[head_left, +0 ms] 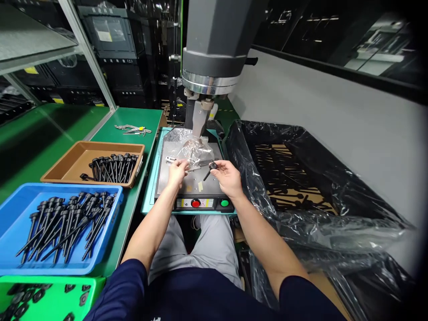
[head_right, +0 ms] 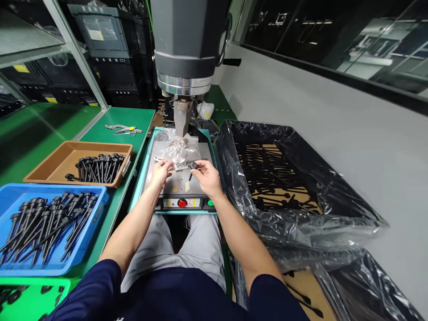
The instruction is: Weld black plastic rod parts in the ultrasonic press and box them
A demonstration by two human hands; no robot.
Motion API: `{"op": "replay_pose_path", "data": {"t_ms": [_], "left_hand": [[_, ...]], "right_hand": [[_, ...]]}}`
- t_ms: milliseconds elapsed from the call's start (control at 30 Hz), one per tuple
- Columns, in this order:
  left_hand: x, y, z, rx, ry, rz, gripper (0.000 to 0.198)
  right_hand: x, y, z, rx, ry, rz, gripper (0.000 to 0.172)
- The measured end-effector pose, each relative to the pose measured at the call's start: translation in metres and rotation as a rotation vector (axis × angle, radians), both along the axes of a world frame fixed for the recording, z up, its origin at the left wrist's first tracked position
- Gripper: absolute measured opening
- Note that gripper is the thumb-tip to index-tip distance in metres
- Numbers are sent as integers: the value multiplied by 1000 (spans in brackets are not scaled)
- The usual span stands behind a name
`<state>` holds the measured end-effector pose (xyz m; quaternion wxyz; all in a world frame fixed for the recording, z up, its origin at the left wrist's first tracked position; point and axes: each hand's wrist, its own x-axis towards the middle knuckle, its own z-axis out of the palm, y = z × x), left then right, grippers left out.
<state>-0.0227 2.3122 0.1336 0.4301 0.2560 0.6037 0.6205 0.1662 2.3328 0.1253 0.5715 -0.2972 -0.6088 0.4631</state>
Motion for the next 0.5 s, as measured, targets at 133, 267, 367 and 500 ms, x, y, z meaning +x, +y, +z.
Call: {"op": "replay_pose_path", "data": {"t_ms": [133,267,367,500], "left_hand": [[11,-46,-11,144,364,148,39],[33,-78,-6,351,536,-267,44],[44,-83,3,374,577,-368,28],[42,-83,13,301,588,-365,14]], "right_hand": [[5,-21,1,20,20,-36,46],[-1,-37,7,12,70,-21,47],[-8,-50,12,0,106,1,49],[-9,-60,21,6,108,50,43]]}}
